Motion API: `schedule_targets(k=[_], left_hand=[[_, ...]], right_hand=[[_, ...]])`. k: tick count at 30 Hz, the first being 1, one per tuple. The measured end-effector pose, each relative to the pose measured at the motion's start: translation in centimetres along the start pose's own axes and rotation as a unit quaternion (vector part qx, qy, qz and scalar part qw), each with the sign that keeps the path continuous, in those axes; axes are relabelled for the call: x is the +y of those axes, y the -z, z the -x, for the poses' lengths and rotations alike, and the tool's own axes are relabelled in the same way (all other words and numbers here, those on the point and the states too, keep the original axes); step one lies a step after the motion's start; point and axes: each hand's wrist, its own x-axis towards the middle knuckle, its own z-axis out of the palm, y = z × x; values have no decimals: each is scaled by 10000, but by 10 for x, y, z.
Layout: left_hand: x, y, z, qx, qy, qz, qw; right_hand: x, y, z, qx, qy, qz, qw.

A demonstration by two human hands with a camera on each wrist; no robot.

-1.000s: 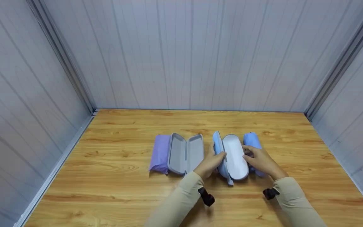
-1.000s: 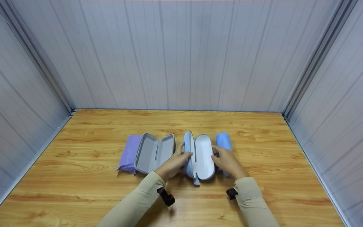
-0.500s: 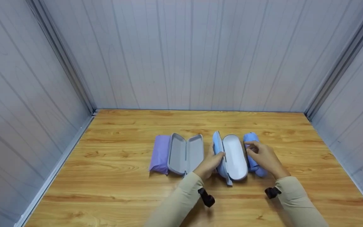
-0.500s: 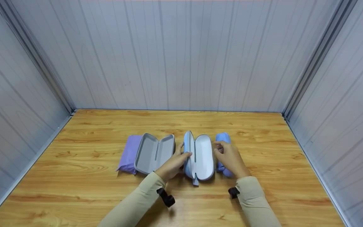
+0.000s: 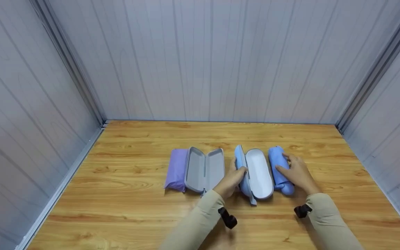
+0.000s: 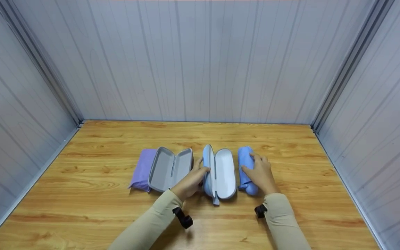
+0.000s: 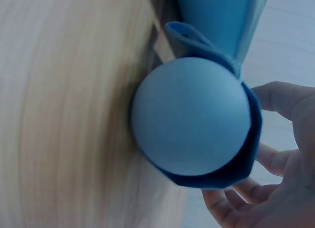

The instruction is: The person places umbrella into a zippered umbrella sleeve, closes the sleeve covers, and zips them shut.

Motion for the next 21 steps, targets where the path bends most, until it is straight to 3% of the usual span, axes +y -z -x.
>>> schedule_targets(k=[10,21], left_hand=[[0,-1,0,79,142,11,9999],[0,0,-1,15,119,114,9999]], right_hand=[[8,-4,2,-740,-384,-178,9964],[14,-8,1,-794,-334,-272,9959]])
